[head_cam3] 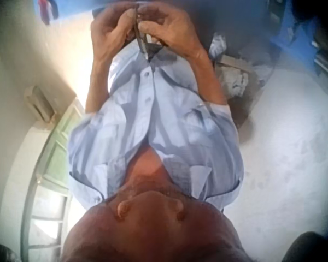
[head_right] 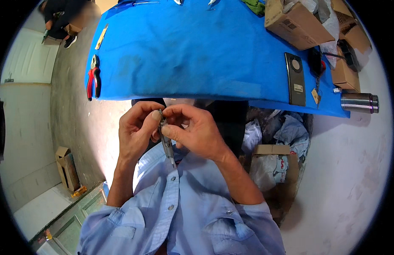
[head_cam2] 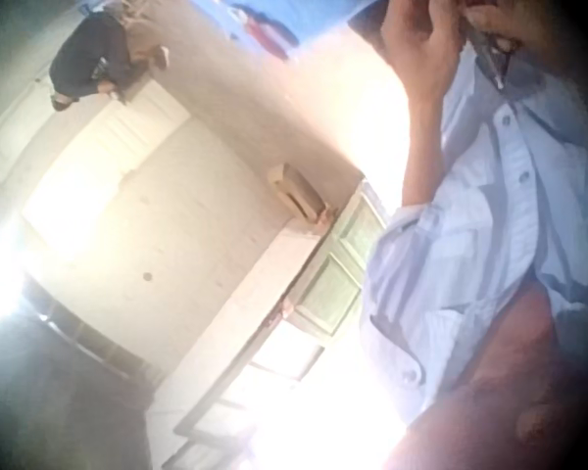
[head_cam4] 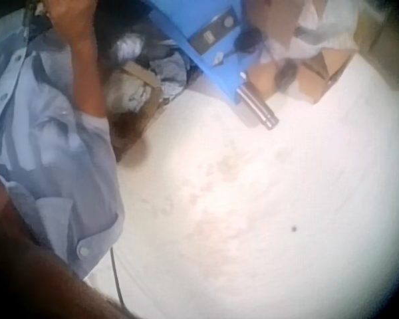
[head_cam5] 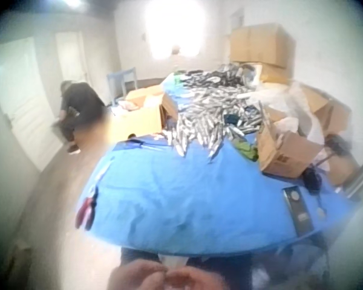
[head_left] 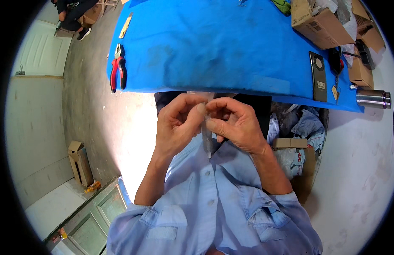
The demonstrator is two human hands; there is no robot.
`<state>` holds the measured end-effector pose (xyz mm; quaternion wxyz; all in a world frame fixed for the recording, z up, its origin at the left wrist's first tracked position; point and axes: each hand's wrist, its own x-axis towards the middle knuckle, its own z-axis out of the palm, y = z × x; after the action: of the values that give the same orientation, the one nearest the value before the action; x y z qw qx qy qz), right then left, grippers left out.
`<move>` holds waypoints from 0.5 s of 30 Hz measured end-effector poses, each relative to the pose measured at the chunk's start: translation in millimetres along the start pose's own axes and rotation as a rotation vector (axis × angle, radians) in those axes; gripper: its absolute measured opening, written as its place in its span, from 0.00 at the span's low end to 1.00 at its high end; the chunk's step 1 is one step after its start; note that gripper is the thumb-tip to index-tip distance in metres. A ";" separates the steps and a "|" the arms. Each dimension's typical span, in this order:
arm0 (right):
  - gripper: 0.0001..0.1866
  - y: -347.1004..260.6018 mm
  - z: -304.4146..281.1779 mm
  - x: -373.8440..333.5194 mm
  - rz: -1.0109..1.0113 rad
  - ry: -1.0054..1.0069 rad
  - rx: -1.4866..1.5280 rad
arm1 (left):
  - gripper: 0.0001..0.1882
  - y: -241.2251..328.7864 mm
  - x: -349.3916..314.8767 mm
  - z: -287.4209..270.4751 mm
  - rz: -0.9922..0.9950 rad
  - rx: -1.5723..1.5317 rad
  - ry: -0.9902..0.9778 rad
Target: The person assembles syringe-like devices at a blue workbench, using a screwdriver to tighten components and inserting a thin metal rod into the barrel. They repeatedly pick up parts from a cardboard box, assemble them, and place the finished units into a pile on the table.
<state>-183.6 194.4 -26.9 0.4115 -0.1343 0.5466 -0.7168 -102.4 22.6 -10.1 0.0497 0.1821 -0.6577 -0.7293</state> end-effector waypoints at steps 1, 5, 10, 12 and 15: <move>0.18 -1.2 2.0 -0.1 -0.011 0.013 -0.010 | 0.06 -1.9 -0.4 -1.0 -0.010 -0.022 0.003; 0.16 7.4 9.8 -0.9 -0.149 0.071 -0.128 | 0.06 -11.3 0.2 -4.7 -0.039 0.012 0.025; 0.10 8.4 4.0 1.5 -0.204 0.020 -0.300 | 0.07 -15.0 -0.7 -6.1 -0.079 0.007 -0.001; 0.09 6.6 2.1 2.4 -0.189 -0.031 -0.263 | 0.07 -19.0 1.0 -7.2 -0.067 0.053 0.004; 0.09 -0.8 2.0 0.8 -0.273 -0.046 -0.292 | 0.09 -21.7 4.7 -9.4 -0.075 0.070 0.063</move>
<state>-183.2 192.5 -25.7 0.2989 -0.2821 0.6120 -0.6757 -99.9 15.2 -32.9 0.0366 0.2310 -0.6736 -0.7011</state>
